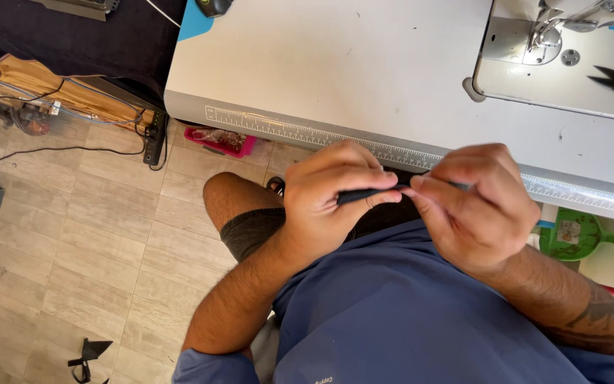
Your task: Inspecting and aligning small leather pieces at a sewing station
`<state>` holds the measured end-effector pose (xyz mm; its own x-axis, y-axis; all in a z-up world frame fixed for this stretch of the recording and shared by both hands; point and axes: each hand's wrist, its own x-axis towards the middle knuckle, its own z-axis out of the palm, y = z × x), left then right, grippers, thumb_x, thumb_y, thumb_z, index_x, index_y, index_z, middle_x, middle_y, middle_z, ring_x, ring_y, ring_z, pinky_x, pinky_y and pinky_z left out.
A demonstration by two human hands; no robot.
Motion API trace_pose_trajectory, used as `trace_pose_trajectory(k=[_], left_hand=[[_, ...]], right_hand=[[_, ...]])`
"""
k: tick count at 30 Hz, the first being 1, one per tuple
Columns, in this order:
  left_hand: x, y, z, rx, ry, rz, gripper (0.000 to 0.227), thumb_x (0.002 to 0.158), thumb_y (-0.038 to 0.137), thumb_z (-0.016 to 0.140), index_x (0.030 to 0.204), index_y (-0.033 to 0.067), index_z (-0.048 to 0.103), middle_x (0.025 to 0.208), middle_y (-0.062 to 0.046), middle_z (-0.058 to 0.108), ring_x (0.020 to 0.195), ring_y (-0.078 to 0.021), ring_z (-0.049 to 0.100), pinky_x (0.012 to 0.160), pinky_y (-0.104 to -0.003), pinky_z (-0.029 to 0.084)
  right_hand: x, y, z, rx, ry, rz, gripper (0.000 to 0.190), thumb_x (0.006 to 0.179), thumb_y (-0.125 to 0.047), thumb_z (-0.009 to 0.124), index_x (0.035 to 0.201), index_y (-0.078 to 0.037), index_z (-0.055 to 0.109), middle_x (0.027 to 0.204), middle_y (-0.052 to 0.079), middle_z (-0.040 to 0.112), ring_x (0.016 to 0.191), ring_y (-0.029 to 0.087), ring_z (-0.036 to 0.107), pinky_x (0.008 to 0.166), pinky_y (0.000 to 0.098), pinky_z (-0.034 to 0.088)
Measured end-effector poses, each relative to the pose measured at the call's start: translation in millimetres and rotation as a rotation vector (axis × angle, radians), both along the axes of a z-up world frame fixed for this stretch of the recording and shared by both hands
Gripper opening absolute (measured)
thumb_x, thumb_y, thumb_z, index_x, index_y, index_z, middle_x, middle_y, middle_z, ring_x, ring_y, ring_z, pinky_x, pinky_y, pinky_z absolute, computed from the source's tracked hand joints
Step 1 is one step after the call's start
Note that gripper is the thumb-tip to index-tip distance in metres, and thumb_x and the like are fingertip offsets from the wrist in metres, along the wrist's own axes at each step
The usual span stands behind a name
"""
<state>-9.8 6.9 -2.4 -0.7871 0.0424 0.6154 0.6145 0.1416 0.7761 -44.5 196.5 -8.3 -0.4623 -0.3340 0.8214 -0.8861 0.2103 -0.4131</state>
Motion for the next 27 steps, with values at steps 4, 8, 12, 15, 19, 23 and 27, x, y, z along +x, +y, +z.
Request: trace_pose_trajectory(k=[4,8,12,15,19,23,27], left_hand=[[1,6,5,-0.043,0.266,0.06,0.024,0.084,-0.005,0.085,0.099,0.0005,0.067,0.089,-0.012,0.068,0.08,-0.027,0.07,0.072,-0.036,0.063],[9,9,15,-0.13,0.318,0.071,0.016,0.088,-0.004,0.081,0.097,-0.0018,0.068,0.089,-0.013,0.067,0.075,-0.0278,0.068,0.069,-0.038,0.061],[11,13,19,-0.152,0.315,0.062,0.015,0.09,-0.004,0.079,0.097,-0.0039,0.066,0.085,-0.015,0.066,0.072,-0.0285,0.066,0.065,-0.037,0.058],[12,19,19,-0.116,0.286,0.101,0.009,0.092,-0.004,0.075,0.093,-0.0042,0.066,0.081,-0.014,0.062,0.069,-0.0291,0.065,0.064,-0.038,0.057],[11,17,7,-0.067,0.21,0.09,0.018,0.089,-0.002,0.079,0.101,0.0011,0.065,0.085,-0.012,0.062,0.074,-0.0256,0.065,0.069,-0.036,0.059],[6,15,8,0.092,-0.055,0.1,0.017,0.088,0.01,0.081,0.098,0.0066,0.068,0.089,-0.01,0.07,0.079,-0.021,0.068,0.076,-0.032,0.056],[4,14,2,0.092,-0.142,0.077,0.018,0.087,0.013,0.082,0.097,0.0089,0.068,0.091,-0.007,0.068,0.081,-0.0186,0.067,0.076,-0.03,0.055]], right_hand=[[-1,12,0,0.106,0.245,0.004,0.007,0.091,0.009,0.077,0.09,0.006,0.07,0.085,0.017,0.061,0.073,0.031,0.058,0.067,0.0427,0.045],[-3,16,-6,0.103,0.303,0.025,0.012,0.095,0.0,0.077,0.104,0.0,0.069,0.095,0.016,0.064,0.082,0.032,0.061,0.072,0.0415,0.045],[0,7,1,0.012,0.284,0.053,0.001,0.093,0.003,0.072,0.092,0.002,0.073,0.087,0.015,0.064,0.074,0.029,0.059,0.066,0.04,0.044],[2,13,0,0.044,0.282,0.052,0.003,0.092,0.002,0.075,0.093,0.002,0.073,0.091,0.014,0.068,0.076,0.028,0.065,0.067,0.0393,0.046],[-2,12,-3,0.018,0.286,0.061,0.009,0.088,0.01,0.077,0.09,0.006,0.07,0.083,0.015,0.063,0.071,0.028,0.064,0.063,0.04,0.049],[-4,14,-3,-0.004,-0.023,0.043,0.032,0.09,-0.009,0.082,0.107,0.014,0.067,0.091,0.023,0.062,0.078,0.034,0.061,0.069,0.0412,0.053],[4,18,0,-0.016,-0.282,0.064,0.02,0.088,-0.006,0.079,0.099,0.008,0.07,0.093,0.023,0.067,0.077,0.032,0.065,0.072,0.039,0.053]])
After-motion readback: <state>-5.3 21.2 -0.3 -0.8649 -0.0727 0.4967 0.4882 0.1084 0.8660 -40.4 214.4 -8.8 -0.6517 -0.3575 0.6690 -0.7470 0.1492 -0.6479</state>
